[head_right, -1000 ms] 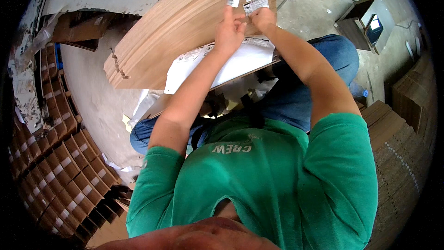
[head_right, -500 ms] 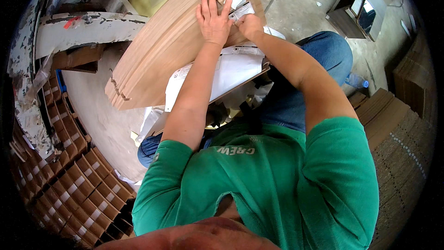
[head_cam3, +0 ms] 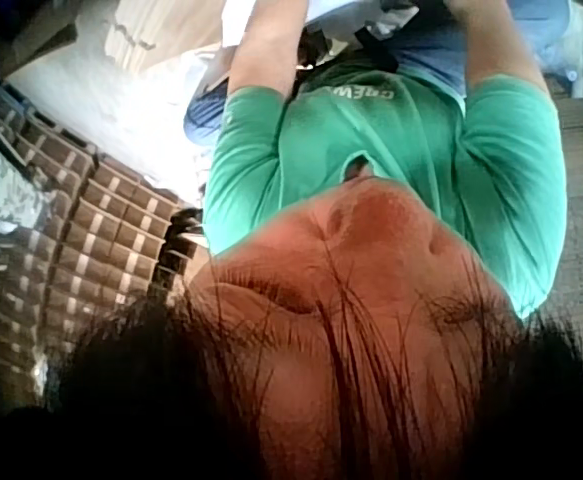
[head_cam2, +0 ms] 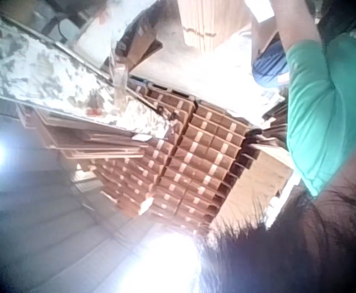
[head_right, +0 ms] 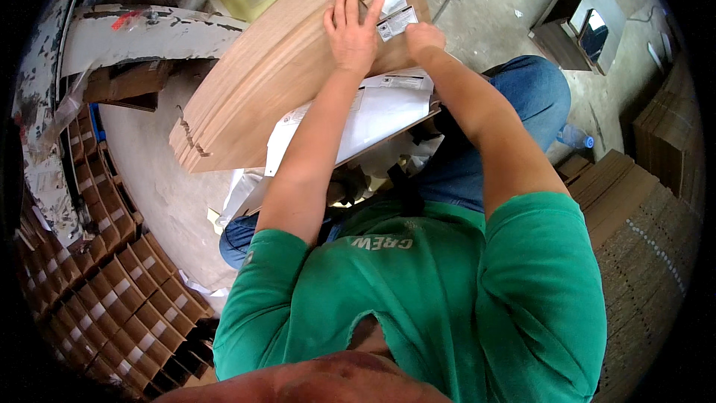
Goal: The person sits on the floor and applies small white labels to the edges of stacked wooden boards. They peel labels from a sheet, place them on the boards, and smooth them down. The person also handles a larger instruction sheet and a plastic bag during the process.
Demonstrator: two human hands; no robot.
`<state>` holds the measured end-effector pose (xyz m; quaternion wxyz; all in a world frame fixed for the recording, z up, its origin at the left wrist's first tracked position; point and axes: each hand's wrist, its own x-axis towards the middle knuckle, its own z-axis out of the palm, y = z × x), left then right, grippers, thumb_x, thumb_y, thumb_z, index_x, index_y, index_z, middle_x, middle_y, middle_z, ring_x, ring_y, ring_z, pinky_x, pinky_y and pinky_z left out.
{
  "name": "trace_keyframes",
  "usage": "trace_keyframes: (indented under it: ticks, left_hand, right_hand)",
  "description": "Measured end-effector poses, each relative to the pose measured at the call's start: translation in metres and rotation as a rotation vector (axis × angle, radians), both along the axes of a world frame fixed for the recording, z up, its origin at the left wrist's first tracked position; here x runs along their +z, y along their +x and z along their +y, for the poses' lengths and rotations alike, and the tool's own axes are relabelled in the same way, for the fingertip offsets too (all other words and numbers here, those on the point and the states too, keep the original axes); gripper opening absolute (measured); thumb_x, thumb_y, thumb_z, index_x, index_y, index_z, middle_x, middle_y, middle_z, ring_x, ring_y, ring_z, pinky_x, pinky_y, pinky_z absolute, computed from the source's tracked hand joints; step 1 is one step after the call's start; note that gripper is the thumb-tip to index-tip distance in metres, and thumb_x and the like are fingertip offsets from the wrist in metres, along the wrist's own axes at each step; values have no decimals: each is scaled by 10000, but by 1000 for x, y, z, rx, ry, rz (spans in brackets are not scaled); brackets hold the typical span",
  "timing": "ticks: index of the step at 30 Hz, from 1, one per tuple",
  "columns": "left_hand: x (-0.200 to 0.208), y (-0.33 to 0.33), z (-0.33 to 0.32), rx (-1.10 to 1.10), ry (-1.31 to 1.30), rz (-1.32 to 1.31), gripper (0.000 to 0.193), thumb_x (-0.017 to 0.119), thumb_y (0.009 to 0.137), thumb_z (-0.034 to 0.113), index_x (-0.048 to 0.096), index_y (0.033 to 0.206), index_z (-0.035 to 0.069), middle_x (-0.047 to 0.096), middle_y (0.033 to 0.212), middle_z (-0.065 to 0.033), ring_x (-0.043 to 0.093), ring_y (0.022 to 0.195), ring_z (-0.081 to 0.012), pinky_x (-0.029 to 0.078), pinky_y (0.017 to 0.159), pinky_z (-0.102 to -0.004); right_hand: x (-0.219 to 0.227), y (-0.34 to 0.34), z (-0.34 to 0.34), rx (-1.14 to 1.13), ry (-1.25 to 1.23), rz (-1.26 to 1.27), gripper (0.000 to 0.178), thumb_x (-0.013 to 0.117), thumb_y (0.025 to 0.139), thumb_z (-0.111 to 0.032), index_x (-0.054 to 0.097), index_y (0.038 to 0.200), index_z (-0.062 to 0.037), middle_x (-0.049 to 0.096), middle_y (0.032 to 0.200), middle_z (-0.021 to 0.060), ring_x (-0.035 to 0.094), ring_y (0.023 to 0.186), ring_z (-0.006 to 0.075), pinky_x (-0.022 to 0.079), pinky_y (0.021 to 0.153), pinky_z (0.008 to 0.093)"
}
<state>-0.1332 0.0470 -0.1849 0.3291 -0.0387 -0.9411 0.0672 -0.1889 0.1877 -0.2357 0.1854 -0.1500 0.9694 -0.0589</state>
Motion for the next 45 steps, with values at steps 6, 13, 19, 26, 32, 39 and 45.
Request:
trace_keyframes:
  ticks: [6,13,19,26,32,39,45]
  left_hand:
    - [67,50,-14,-80,800,-63,691,742,664,128,389,1249,21,468,1218,-188,472,1071,-312,367,903,-418]
    - [96,167,-85,195,1376,113,820,692,773,114,125,1348,-32,556,1114,-178,580,890,-198,462,801,-300]
    - [95,247,-102,712,928,-480,915,630,779,447,77,1406,75,607,956,-224,632,723,-285,482,713,-343]
    - [77,259,-102,557,1481,-473,982,719,750,148,-17,1391,45,600,969,-198,600,824,-189,485,697,-265]
    - [141,261,-86,229,1807,60,1078,675,696,-115,-109,1404,98,619,966,-181,601,837,-191,494,731,-296]
    - [251,321,-133,84,1578,473,854,603,638,-51,212,1393,35,526,1110,-166,551,941,-265,462,848,-366]
    - [307,330,-128,179,1328,857,765,592,711,-9,217,1378,-14,535,1100,-154,549,960,-241,444,887,-399]
  right_hand:
    - [6,12,-15,293,-546,-330,186,541,760,-143,663,884,-76,639,918,157,616,870,313,496,762,364]
    - [-12,-29,7,160,-144,-9,148,565,748,-144,650,811,-41,632,723,87,588,610,184,484,576,308]
    - [48,-36,35,-160,-495,-396,195,561,816,-203,632,873,-30,576,660,35,572,557,105,435,447,239]
    - [93,5,24,5,-290,-751,294,527,869,-286,562,1046,-54,572,731,42,584,560,120,462,436,255]
    - [61,-3,35,145,-545,-578,336,581,852,-278,560,1083,-35,620,902,104,617,680,144,499,614,265]
    - [81,-34,29,-207,-968,186,272,621,823,-155,606,1045,2,663,893,107,607,802,134,485,731,270]
    - [81,-35,19,-327,-921,129,261,664,799,-172,618,962,27,657,868,91,600,704,126,480,651,239]
